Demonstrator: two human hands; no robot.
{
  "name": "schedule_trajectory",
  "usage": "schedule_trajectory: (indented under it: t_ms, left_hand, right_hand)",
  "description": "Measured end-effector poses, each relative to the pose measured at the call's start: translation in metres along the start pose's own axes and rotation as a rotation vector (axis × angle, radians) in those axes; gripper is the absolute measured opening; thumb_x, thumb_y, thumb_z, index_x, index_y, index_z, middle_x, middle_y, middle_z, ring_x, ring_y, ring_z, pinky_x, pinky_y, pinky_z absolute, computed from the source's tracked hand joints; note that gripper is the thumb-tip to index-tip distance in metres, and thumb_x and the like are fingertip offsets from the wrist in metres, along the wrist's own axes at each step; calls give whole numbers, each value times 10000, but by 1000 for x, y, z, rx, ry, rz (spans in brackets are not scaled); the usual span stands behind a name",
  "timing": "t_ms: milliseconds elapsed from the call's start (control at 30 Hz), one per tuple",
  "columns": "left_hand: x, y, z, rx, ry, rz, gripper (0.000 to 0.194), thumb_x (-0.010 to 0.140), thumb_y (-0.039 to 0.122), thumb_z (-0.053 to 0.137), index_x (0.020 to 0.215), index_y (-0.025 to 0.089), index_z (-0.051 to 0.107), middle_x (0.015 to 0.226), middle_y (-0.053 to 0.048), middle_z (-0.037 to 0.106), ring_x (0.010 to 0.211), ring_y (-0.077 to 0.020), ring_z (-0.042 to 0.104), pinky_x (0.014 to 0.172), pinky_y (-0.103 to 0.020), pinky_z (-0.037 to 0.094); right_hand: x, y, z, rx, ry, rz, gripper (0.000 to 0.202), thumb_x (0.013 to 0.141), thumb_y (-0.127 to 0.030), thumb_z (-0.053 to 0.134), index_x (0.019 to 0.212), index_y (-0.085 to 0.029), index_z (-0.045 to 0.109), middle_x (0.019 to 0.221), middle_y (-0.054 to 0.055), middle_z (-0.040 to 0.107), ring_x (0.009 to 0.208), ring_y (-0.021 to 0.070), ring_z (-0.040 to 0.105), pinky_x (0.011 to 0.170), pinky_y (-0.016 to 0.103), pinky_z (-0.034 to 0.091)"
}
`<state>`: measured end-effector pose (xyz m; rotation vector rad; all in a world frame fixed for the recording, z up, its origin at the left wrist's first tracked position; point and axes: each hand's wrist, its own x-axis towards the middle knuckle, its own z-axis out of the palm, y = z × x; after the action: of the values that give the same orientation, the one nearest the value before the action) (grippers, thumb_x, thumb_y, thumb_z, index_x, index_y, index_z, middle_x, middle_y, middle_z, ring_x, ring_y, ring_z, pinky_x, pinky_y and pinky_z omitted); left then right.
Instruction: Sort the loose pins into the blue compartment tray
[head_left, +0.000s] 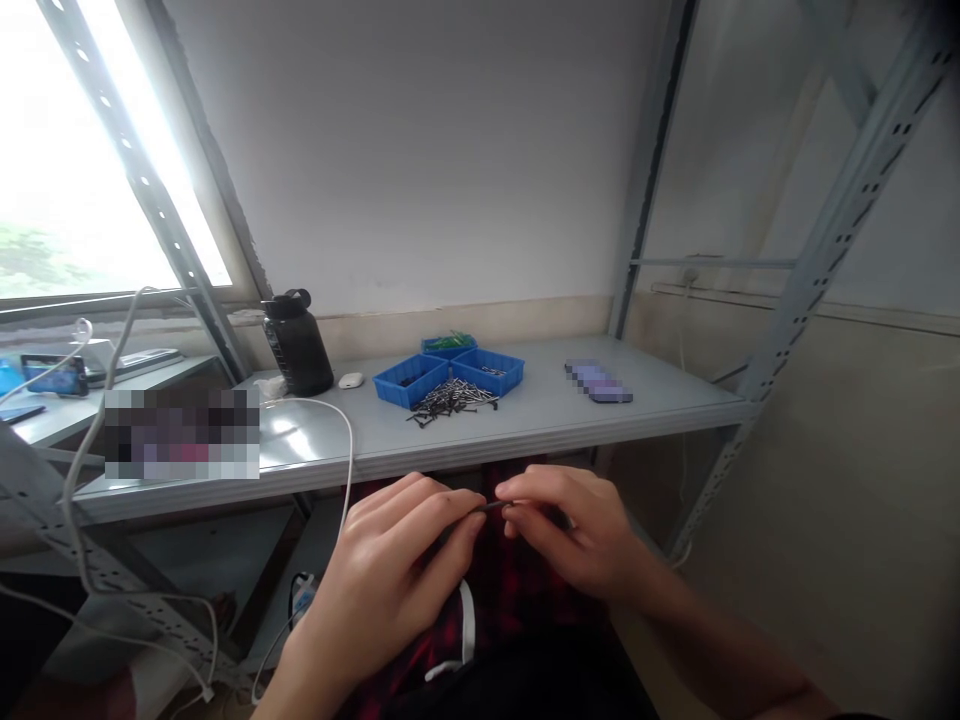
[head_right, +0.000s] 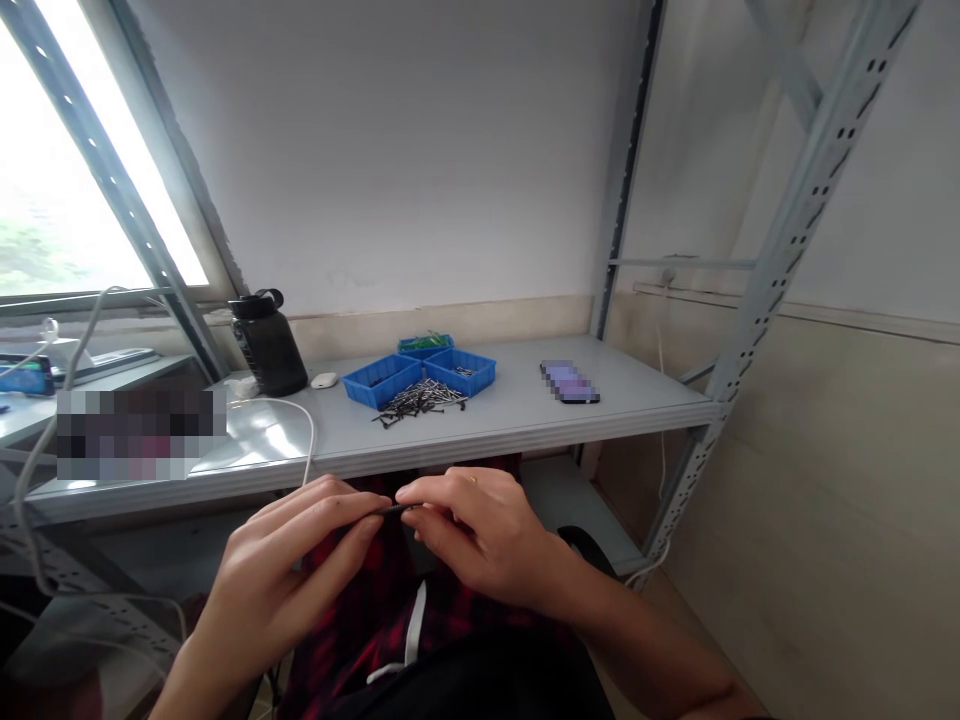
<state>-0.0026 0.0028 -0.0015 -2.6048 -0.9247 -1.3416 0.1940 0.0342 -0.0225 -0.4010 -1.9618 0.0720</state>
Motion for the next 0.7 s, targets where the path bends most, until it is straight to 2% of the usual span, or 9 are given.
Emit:
schedule_trajectory:
  t_ms: [133, 267, 400, 533, 700]
  left_hand:
    - [1, -1, 1, 7, 15, 3, 166, 833, 91, 576, 960, 189, 619, 781, -4, 642, 671, -98, 564, 643, -225, 449]
    - [5, -11, 3, 29, 6, -42, 138, 854, 121, 562, 947, 197, 630, 770, 6, 645, 685, -96, 575, 658, -216, 450]
    - [6, -29, 4, 36, -17, -147, 119, 884, 171, 533, 925, 195, 643, 809, 0, 664, 740, -107, 604, 697, -218, 456]
    - [6, -49, 4, 18, -39, -251, 143, 902, 207, 505, 940, 205, 643, 848, -7, 672, 762, -118, 613, 702, -223, 454]
    - [11, -73, 9, -40, -51, -386, 161, 908, 268, 496, 921, 209, 646, 848, -8, 675, 763, -130, 612, 685, -224, 447]
  right_hand:
    - [-3, 2, 1, -7, 26, 27, 204, 891, -174, 551, 1089, -227, 544, 779, -20, 679, 629, 93, 605, 617, 203, 486]
    - [-4, 12, 9, 105, -52, 59, 225, 892, -177, 545, 1108, -237, 537, 898, 13, 656, 686, 102, 593, 626, 220, 492]
    - [2, 30, 25, 197, -116, 101, 174, 887, -182, 555, 1050, -240, 573, 943, 23, 617, 712, 99, 574, 641, 227, 490]
    - [15, 47, 40, 303, -108, 147, 123, 874, -204, 577, 992, -237, 591, 889, 4, 609, 657, 86, 546, 600, 214, 481]
    - [33, 67, 48, 339, -140, 243, 129, 885, -249, 553, 1003, -235, 603, 913, 16, 625, 758, 115, 585, 638, 236, 491]
